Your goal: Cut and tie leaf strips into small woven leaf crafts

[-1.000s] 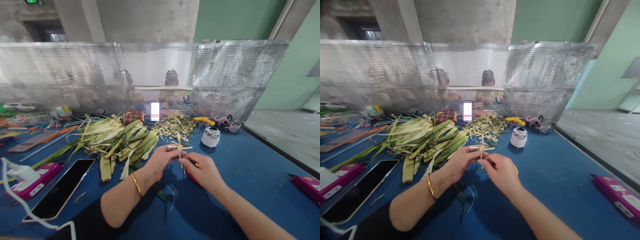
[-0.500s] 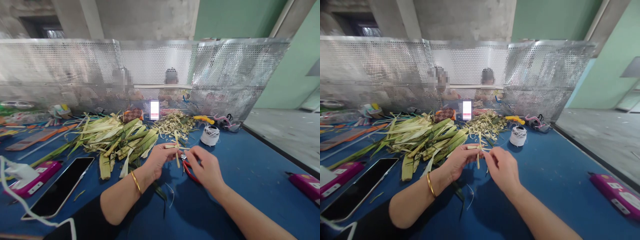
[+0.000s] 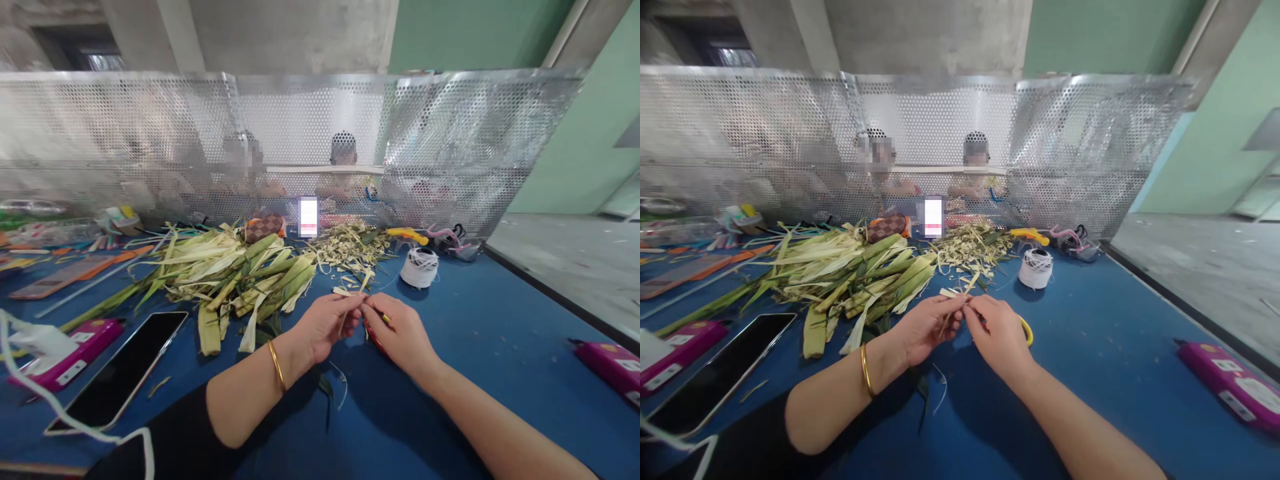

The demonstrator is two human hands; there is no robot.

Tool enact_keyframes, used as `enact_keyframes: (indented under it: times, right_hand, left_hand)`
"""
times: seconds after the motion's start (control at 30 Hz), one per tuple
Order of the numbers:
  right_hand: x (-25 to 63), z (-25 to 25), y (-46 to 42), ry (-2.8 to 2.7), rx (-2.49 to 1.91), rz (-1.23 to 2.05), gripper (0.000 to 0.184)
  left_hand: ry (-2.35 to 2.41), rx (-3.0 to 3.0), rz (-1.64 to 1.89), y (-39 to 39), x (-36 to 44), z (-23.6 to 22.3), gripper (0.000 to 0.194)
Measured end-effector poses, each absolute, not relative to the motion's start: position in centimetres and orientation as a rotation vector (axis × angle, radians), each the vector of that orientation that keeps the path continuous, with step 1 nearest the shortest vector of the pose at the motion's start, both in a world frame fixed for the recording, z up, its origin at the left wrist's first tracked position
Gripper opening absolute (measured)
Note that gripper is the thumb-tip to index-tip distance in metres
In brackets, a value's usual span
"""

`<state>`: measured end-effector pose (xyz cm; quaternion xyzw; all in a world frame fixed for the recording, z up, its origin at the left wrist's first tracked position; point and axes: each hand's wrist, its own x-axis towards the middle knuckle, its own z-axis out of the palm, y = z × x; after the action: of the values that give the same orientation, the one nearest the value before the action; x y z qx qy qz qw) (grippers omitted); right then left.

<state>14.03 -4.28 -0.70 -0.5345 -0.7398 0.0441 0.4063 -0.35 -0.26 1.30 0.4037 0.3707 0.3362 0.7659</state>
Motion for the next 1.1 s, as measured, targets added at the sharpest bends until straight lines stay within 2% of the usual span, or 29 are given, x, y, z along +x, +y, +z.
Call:
enact_keyframes:
  times: [0.2,0.3,0.47,0.63,0.7,0.8,0.87,1.1]
  right_hand:
    - [13.9,-0.3,-4.8,-1.948,-1.232,-0.029,0.032]
    - [13.6,-0.2,-5.0,-1.955,-1.210,-0.012,0.033]
    - [14.2,-0.5,-4.4,-1.661,-1.412,0.314,0.039]
    - [16.0,0.3,-2.6,-1.290,-1.440,0.301,0.039]
    - [15.9,1.0,-2.0,-1.384,-1.428,0.441,0.039]
    - [15.0,1.8,-1.7,-1.552,-1.384,0.868,0.035]
    - [14.3,1.7,-1.8,-1.506,-1.355,1.043,0.030]
    - [14.1,0.0,-2.5,-1.511,-1.338,0.837,0.018]
  left_hand:
    - [0.868,1.269,0.878,-0.6,0.3,0.5,0.043]
    - [0.870,1.288,0.877,-0.4,0.0,0.7,0.040]
    - [0.817,1.233,0.758,0.7,-1.4,1.9,0.034]
    - [0.819,1.299,0.624,1.0,-2.2,3.1,0.038]
    - [0.852,1.384,0.584,0.7,-2.1,3.2,0.033]
    - [0.860,1.466,0.517,0.2,-2.0,3.1,0.029]
    - [0.851,1.466,0.479,0.1,-1.9,3.0,0.030]
    - [0.851,1.376,0.338,0.1,-1.6,2.0,0.047]
